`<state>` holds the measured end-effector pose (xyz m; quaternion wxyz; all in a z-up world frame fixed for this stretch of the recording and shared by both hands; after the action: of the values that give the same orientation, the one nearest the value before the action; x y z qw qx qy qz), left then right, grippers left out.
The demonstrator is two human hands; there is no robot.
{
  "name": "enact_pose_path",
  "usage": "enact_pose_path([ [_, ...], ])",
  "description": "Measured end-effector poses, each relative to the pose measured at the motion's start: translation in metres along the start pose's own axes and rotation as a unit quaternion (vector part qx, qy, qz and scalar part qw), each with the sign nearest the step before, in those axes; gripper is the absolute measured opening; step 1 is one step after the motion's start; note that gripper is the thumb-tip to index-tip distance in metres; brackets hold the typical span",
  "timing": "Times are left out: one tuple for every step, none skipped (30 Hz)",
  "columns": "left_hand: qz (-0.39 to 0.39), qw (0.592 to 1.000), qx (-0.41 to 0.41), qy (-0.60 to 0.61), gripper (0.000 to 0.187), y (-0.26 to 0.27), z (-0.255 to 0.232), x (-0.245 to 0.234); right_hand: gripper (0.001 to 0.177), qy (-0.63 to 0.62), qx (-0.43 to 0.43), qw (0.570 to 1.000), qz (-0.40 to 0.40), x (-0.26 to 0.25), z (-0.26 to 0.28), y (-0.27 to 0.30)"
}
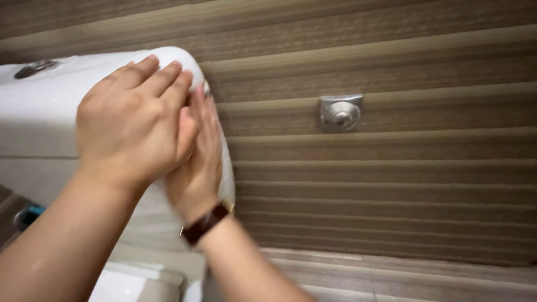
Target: Scrubbing and cleaning the exterior of a toilet flush tank with a sponge and soapy water.
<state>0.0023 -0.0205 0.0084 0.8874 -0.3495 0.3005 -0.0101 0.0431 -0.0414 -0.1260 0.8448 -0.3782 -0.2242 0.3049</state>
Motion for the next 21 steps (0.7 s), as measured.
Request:
enact_pose_path([
  [-0.004,1.0,0.0,0.001,0.037,-0.001,0.0,0.001,0.046,0.003,-0.003,1.0,-0.001,-0.01,0.003,0.016],
  [0.002,1.0,-0.005,0.0,0.037,-0.002,0.0,0.001,0.051,-0.012,0.031,0.999,0.018,-0.018,0.005,0.032],
  [0.011,1.0,-0.011,0.0,0.037,0.001,0.0,0.001,0.056,-0.028,0.067,0.996,0.04,-0.027,0.008,0.052],
  [0.01,1.0,-0.013,0.002,0.037,0.001,-0.001,0.001,0.056,-0.026,0.066,0.997,0.041,-0.025,-0.003,0.065],
  [0.006,1.0,-0.01,-0.002,0.036,0.001,-0.001,0.0,0.057,-0.012,0.1,0.994,0.044,-0.022,-0.014,0.077],
  [0.002,1.0,-0.007,-0.006,0.034,0.001,-0.001,-0.001,0.058,0.002,0.134,0.99,0.046,-0.019,-0.026,0.089],
  [0.001,1.0,-0.007,-0.007,0.034,0.001,0.0,-0.001,0.058,0.001,0.133,0.99,0.045,-0.014,-0.032,0.086],
  [-0.001,1.0,-0.006,-0.013,0.034,0.002,0.001,0.0,0.059,-0.02,0.167,0.984,0.053,-0.008,-0.04,0.084],
  [-0.001,1.0,-0.006,-0.017,0.034,0.003,0.0,0.0,0.061,-0.038,0.203,0.976,0.062,-0.005,-0.048,0.082],
  [-0.001,1.0,-0.006,-0.015,0.034,0.002,0.0,0.001,0.061,-0.036,0.204,0.976,0.062,-0.004,-0.046,0.067],
  [-0.002,1.0,-0.007,-0.008,0.034,0.002,0.0,0.0,0.061,-0.067,0.219,0.971,0.068,-0.003,-0.043,0.053],
  [-0.002,1.0,-0.008,-0.001,0.035,0.002,0.0,0.0,0.06,-0.097,0.234,0.965,0.074,-0.002,-0.04,0.039],
  [-0.002,1.0,-0.009,-0.001,0.035,0.003,0.0,0.0,0.06,-0.097,0.234,0.965,0.074,0.004,-0.04,0.03],
  [-0.004,1.0,-0.008,-0.001,0.035,0.003,0.001,0.0,0.063,-0.208,0.228,0.947,0.09,0.011,-0.04,0.022],
  [-0.005,1.0,-0.008,0.001,0.036,0.004,0.001,0.0,0.069,-0.316,0.22,0.917,0.104,0.017,-0.038,0.014],
  [-0.004,1.0,-0.008,0.001,0.036,0.004,0.001,0.0,0.069,-0.315,0.22,0.917,0.104,0.013,-0.029,0.007],
  [-0.005,1.0,-0.009,0.001,0.037,0.004,0.001,0.0,0.064,-0.182,0.173,0.965,0.082,0.006,-0.019,-0.001],
  [-0.005,1.0,-0.01,0.0,0.038,0.004,0.001,0.001,0.06,-0.044,0.121,0.99,0.058,0.0,-0.008,-0.009],
  [-0.006,1.0,-0.011,-0.001,0.038,0.004,0.001,0.0,0.06,-0.046,0.12,0.99,0.059,-0.001,-0.005,-0.003],
  [-0.008,1.0,-0.011,0.006,0.037,0.004,0.001,0.0,0.052,-0.104,0.091,0.989,0.043,-0.003,0.0,0.003],
  [-0.01,1.0,-0.011,0.013,0.035,0.003,0.001,0.0,0.045,-0.163,0.061,0.984,0.027,-0.004,0.005,0.009],
])
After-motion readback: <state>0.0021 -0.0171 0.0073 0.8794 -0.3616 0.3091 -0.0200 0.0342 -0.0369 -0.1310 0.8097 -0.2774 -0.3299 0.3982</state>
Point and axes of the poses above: each hand's wrist, its own y-axis away from the middle knuckle, its own x-axis out of the palm, z = x × y, the point moved 2 cm from there along -y, towards the middle knuckle, and after that the axes turned 13 degrees about y, right-handed, at the moved point
